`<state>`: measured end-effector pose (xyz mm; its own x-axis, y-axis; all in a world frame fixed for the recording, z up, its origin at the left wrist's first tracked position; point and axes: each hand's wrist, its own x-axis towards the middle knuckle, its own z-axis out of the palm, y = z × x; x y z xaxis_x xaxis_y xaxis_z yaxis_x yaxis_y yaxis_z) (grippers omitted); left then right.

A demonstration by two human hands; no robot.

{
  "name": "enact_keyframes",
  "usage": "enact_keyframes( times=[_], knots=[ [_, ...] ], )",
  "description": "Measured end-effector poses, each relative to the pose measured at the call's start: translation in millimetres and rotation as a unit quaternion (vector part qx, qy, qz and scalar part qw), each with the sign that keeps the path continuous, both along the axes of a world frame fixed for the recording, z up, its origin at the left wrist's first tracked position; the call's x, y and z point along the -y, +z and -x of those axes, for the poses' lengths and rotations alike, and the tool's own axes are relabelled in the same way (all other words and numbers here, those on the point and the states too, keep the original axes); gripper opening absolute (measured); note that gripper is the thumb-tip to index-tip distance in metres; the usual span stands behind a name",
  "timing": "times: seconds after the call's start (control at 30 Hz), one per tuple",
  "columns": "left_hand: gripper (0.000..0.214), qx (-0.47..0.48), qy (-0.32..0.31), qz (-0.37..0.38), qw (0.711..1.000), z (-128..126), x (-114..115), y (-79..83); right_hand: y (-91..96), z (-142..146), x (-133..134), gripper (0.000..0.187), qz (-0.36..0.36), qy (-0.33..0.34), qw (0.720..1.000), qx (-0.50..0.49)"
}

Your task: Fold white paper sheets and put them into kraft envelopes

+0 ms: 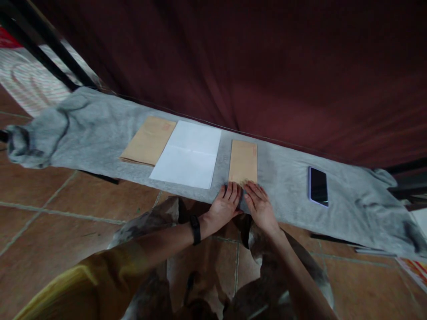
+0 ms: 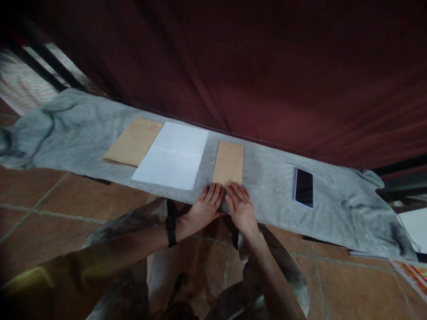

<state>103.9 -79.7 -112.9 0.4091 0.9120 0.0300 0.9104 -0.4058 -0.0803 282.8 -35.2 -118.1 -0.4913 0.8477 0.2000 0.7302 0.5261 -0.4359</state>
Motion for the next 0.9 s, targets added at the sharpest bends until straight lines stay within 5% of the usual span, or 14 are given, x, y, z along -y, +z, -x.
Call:
enact_keyframes(
  times=[0.13,0.47,0.73,0.9],
  knots=[
    [0.077,-0.001,-0.003,0.001,1.0,0.0,-1.3,0.8,-2.9,8.8,1.5,0.049,0.005,0.013,1.0,0.023],
    [0.08,0.042,0.036,-0.031,0.998,3.2,3.0,-4.8,1.9,-6.9,-10.6,0.039,0.005,-0.125,0.992,0.005],
    [0.077,0.064,0.047,-0.033,0.996,2.4,0.6,-16.7,11.5,-3.0,-17.0,0.03,0.084,-0.237,0.968,0.006],
    [0.08,0.076,0.048,-0.045,0.995,2.1,0.3,-21.1,5.3,-1.6,-24.8,0.02,0.128,-0.255,0.954,-0.097]
  ],
)
